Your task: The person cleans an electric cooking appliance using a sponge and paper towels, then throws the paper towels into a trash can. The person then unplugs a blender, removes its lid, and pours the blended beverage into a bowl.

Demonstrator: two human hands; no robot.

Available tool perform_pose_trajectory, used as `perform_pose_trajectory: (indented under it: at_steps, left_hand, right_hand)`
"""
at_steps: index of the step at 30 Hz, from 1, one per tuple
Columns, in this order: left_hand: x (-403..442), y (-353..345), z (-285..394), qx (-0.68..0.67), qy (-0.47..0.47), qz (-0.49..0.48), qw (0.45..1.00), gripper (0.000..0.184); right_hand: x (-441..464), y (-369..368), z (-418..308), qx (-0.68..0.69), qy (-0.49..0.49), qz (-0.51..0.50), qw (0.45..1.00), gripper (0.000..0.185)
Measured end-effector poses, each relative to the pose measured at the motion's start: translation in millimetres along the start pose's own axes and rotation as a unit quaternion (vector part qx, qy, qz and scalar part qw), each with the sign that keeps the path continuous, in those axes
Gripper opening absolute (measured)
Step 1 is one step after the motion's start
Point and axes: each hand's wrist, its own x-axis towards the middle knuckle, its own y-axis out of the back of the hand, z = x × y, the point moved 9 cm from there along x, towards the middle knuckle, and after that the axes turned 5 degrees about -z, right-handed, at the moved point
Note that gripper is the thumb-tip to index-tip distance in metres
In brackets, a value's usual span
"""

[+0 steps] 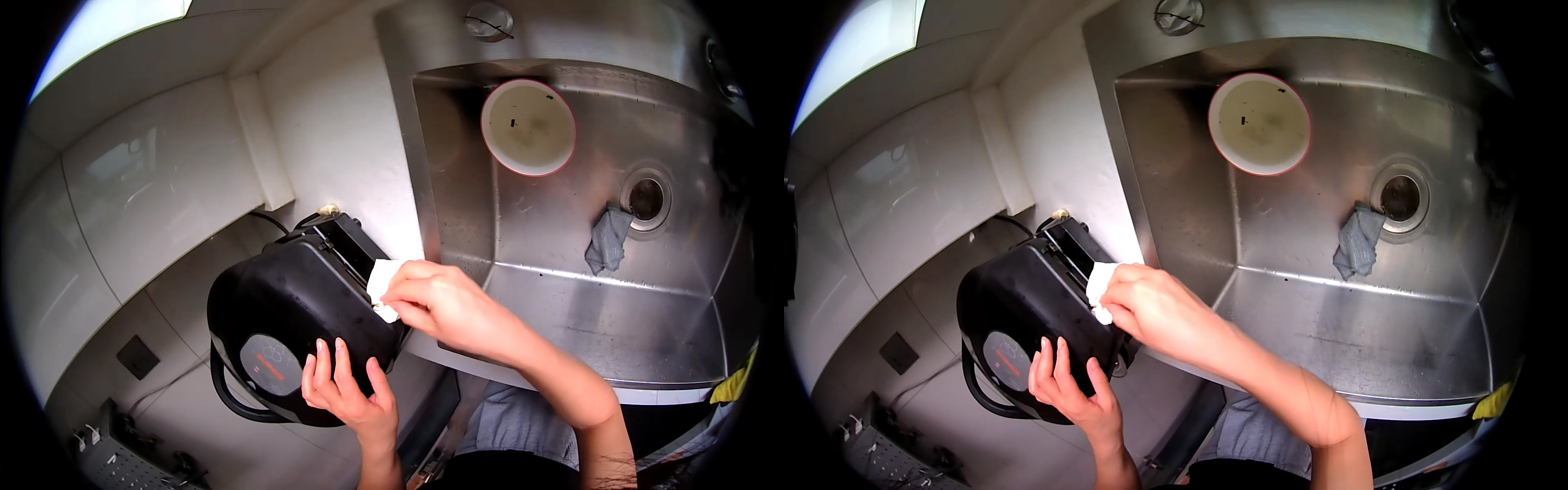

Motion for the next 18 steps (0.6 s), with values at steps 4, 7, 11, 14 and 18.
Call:
perform_pose_trajectory:
  at_steps: [4,7,11,14,18]
  left_hand:
    - [-0.7,-0.3,-1.5,-0.001,0.003,-0.003,1.000,0.045]
    - [-0.1,-0.1,-1.2,-0.005,0.004,-0.003,1.000,0.045]
    - [-0.6,-1.3,-3.1,-0.008,0.004,-0.003,1.000,0.045]
    - [-1.9,-1.7,-4.8,-0.012,0.006,-0.005,1.000,0.046]
    - [-3.4,-2.3,-7.1,-0.011,0.001,-0.003,1.000,0.046]
  right_hand:
    - [7.0,0.2,4.7,-0.045,-0.016,-0.060,0.997,0.018]
    - [8.3,-6.6,6.3,-0.071,-0.035,-0.105,0.991,0.018]
    - [12.5,-14.8,1.6,-0.115,-0.055,-0.143,0.981,0.015]
    - [13.1,-20.0,3.3,-0.145,-0.064,-0.150,0.976,0.014]
    - [14.6,-19.0,-16.6,-0.191,-0.013,-0.087,0.978,0.009]
